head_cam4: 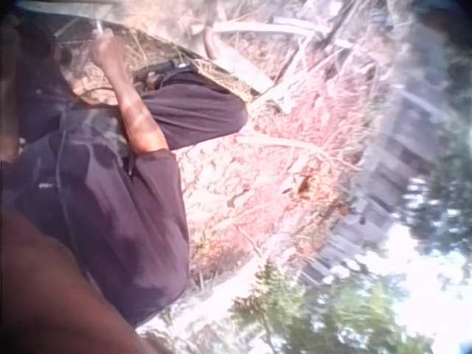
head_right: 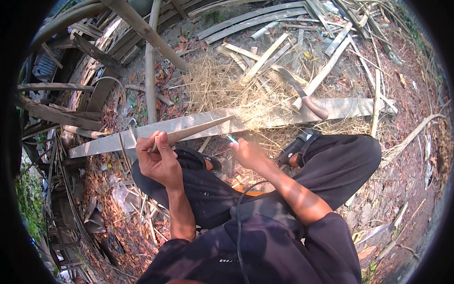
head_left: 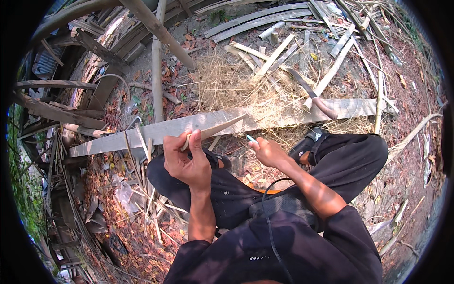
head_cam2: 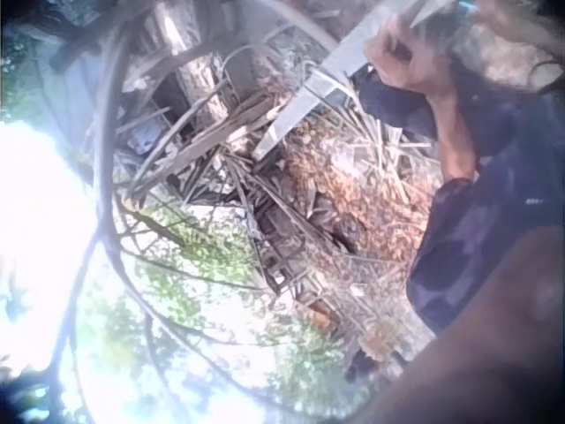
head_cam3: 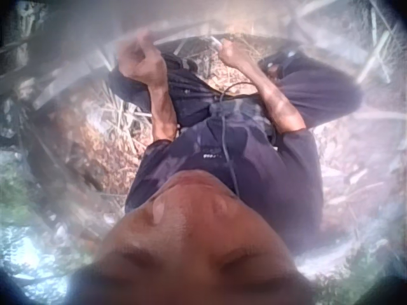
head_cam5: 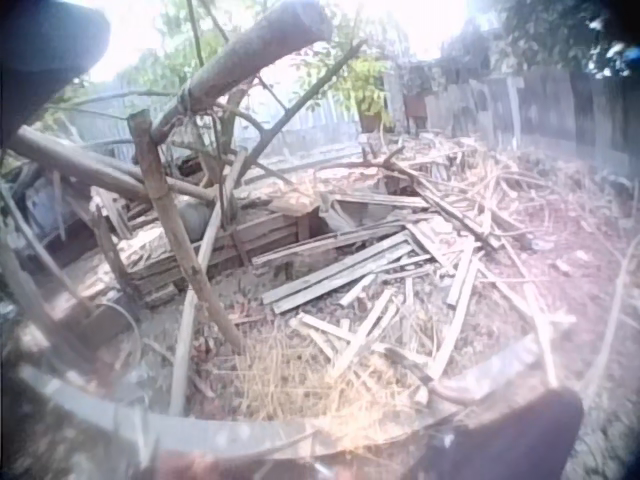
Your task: The person sits cross-legged on the ground and uses a blue utility knife to shave thin strips from a piece of bamboo. They hold the bamboo in their left hand and carefully scrape the surface with the knife in their right hand, creating fine shavings that fall onto the ground.
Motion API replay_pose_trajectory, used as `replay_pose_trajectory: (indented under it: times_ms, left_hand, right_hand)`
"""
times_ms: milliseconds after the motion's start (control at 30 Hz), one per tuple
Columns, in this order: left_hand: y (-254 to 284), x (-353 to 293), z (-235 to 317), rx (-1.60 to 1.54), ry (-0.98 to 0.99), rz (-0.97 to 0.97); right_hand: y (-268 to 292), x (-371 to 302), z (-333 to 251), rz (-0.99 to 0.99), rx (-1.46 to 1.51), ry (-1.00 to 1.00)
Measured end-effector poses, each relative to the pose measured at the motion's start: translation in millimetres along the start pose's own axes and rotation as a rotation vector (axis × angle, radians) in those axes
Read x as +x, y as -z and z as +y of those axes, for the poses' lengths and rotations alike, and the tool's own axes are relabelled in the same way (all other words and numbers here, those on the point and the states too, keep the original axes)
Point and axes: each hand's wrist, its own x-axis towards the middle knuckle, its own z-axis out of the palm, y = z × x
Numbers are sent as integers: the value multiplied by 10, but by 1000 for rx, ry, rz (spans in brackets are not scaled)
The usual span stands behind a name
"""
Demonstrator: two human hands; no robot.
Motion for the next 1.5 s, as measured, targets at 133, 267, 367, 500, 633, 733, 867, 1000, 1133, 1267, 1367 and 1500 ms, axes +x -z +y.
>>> replay_pose_trajectory:
  times_ms: [133,267,367,500,633,733,867,1000,1133,1267,1367,1500]
  left_hand:
    - [11,-5,102,-136,226,87]
    - [-20,-10,47,-40,38,-4]
    - [-10,-18,48,2,-14,-23]
    - [-32,-29,56,-1,-47,-40]
    - [-38,-13,36,38,-102,-63]
    - [-38,21,37,12,-36,-43]
    - [20,-60,37,-24,26,-10]
    - [-59,-29,96,-52,66,6]
    - [1,19,46,8,-82,-77]
    - [-16,-22,18,-33,-65,-70]
    - [30,-17,26,-40,-64,-91]
    - [55,66,-1,-81,-68,-127]
  right_hand:
    - [324,-72,-76,138,-64,-58]
    - [434,-347,-686,152,316,258]
    - [94,-194,-577,229,180,379]
    - [-115,143,-181,271,83,229]
    - [-6,-76,-452,298,223,268]
    - [-244,10,-105,276,157,211]
    - [-42,-74,-158,241,224,178]
    - [-144,-74,-149,268,152,251]
    - [5,63,35,186,144,77]
    - [65,-185,-413,238,172,204]
    - [-27,-106,-261,117,88,67]
    - [31,-7,14,207,61,156]
